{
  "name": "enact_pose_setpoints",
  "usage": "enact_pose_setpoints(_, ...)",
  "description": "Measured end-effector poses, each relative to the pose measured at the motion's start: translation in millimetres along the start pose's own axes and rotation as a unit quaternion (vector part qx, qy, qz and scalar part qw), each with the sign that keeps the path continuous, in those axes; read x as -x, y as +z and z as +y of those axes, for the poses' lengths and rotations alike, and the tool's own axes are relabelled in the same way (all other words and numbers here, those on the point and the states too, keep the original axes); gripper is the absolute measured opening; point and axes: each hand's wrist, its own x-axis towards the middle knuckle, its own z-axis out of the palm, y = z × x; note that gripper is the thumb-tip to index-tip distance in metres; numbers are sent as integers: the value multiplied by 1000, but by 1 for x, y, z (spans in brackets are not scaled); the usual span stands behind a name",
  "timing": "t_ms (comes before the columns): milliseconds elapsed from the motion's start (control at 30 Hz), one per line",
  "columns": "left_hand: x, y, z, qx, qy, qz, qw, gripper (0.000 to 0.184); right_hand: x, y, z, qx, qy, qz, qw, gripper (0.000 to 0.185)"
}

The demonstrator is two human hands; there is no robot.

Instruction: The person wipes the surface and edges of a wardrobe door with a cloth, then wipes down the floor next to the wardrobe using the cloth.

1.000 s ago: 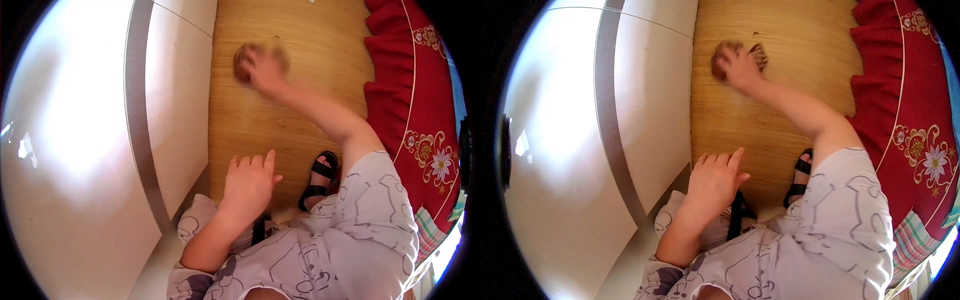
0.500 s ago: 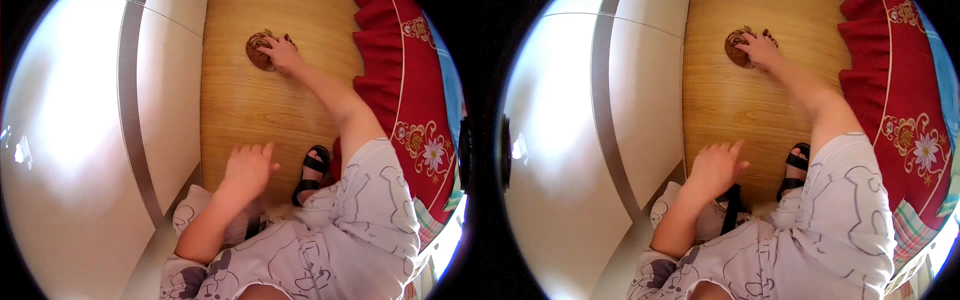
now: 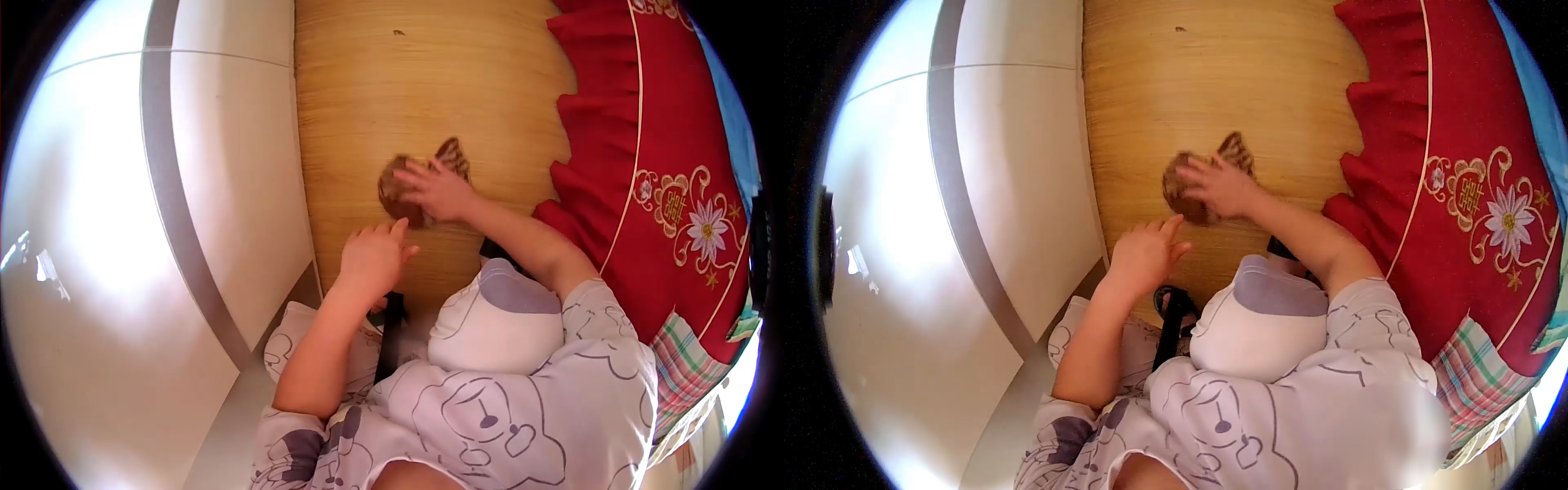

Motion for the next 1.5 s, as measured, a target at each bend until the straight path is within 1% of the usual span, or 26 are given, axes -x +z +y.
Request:
enact_pose_setpoints(67,-3,6,-3,6,4,7,1000,46,-22,-33,33,69,124,33,989,54)
enact_pose_setpoints(133,-8,5,-5,14,-101,-109,989,47,-35,-66,77,115,220,95,964,53)
enact_pose_setpoints(200,-13,4,-11,10,-124,-130,984,47,-45,-76,128,129,262,185,938,50)
enact_pose_setpoints(267,-16,11,-14,15,-147,-154,977,47,-48,-69,128,135,292,198,926,50)
enact_pose_setpoints(300,-20,16,-17,13,-154,-135,979,50,-49,-68,127,146,320,216,911,49)
enact_pose_setpoints(367,-31,29,-22,10,-162,-113,980,52,-36,-39,89,73,281,255,923,49)
enact_pose_setpoints(433,-49,47,-26,50,-137,21,989,61,-8,-10,31,23,219,208,953,53)
enact_pose_setpoints(500,-72,68,-39,24,-166,50,985,67,22,15,-19,-37,143,115,982,46)
enact_pose_setpoints(533,-83,79,-46,-2,-194,81,978,73,31,21,-24,-38,142,114,983,46)
enact_pose_setpoints(567,-90,94,-55,-2,-196,79,977,73,38,26,-29,-27,97,81,992,46)
enact_pose_setpoints(600,-94,110,-65,-11,-266,70,961,77,39,30,-31,-16,51,48,997,46)
enact_pose_setpoints(633,-94,119,-72,-20,-336,61,940,80,32,31,-26,-20,46,47,998,46)
enact_pose_setpoints(700,-84,125,-74,-26,-341,19,940,83,3,28,-6,-20,15,151,988,46)
enact_pose_setpoints(733,-82,125,-76,-34,-342,-14,939,86,-17,17,4,-6,18,151,988,45)
enact_pose_setpoints(800,-76,116,-77,-8,-334,-20,942,89,-61,-17,24,35,29,150,988,43)
enact_pose_setpoints(867,-71,109,-81,18,-325,-26,945,92,-108,-52,51,73,69,171,980,43)
enact_pose_setpoints(933,-69,105,-87,37,-296,-76,951,97,-141,-65,80,81,98,195,973,43)
enact_pose_setpoints(1000,-64,104,-95,59,-279,-87,954,101,-158,-61,94,113,139,282,943,43)
enact_pose_setpoints(1100,-66,111,-101,76,-251,-60,963,104,-119,-52,54,114,152,221,957,44)
enact_pose_setpoints(1167,-64,118,-100,68,-245,-44,966,104,-76,-17,17,48,101,210,971,45)
enact_pose_setpoints(1233,-66,127,-92,56,-288,-45,955,109,-24,15,-24,-26,72,148,986,44)
enact_pose_setpoints(1267,-66,127,-86,62,-283,-46,956,109,-5,29,-31,-23,75,142,987,44)
enact_pose_setpoints(1333,-72,117,-72,16,-329,-52,943,113,21,46,-29,24,22,138,990,42)
enact_pose_setpoints(1367,-73,117,-68,19,-321,-53,945,113,24,33,-14,32,32,121,992,40)
enact_pose_setpoints(1433,-72,114,-69,10,-318,-45,947,122,30,3,32,103,188,120,969,43)
enact_pose_setpoints(1500,-71,122,-73,1,-302,-35,953,123,34,-29,91,143,336,196,910,47)
